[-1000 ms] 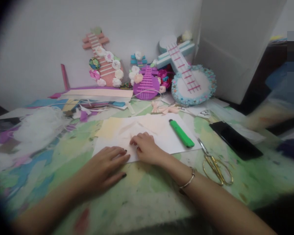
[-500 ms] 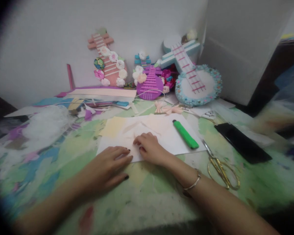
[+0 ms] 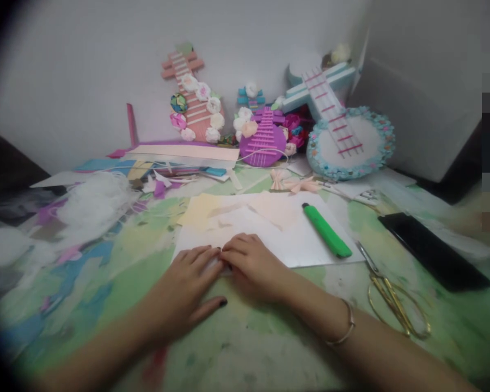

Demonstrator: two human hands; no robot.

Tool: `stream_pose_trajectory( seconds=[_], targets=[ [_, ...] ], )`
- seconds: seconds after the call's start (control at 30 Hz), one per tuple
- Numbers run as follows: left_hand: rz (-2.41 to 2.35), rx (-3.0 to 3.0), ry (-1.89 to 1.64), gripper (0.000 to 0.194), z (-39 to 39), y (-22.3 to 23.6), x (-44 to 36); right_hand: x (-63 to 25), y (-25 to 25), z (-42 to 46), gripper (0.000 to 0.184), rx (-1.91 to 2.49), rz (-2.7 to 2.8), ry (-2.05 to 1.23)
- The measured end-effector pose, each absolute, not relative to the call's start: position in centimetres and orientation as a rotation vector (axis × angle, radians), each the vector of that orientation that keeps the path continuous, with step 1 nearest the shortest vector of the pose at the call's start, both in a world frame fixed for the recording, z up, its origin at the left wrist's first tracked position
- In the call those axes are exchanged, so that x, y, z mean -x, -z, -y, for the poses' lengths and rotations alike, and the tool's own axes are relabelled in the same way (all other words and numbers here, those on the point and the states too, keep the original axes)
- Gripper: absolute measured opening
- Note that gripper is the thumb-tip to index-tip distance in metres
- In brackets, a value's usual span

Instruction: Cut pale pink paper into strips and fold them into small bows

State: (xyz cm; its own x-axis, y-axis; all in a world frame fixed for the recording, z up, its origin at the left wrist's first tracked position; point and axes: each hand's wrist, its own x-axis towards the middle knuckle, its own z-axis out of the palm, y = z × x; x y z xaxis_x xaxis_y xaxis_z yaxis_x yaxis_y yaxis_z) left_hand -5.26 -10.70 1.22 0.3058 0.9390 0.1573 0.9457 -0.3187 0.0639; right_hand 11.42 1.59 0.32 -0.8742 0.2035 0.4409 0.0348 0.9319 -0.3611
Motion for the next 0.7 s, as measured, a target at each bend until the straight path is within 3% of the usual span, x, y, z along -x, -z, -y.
stream_pose_trajectory(
  seconds=[0.3,0.7],
  targets=[
    [1.744,2.735,0.38,0.058,10.8,-1.6,8.4,-11.7,0.7,-1.4,0.033,0.173,2.543,-0.496],
    [1.614,2.811,0.347,0.06,9.6,-1.2,10.2,-11.7,0.8,-1.7,0.037,0.065,2.657,-0.291]
  ],
)
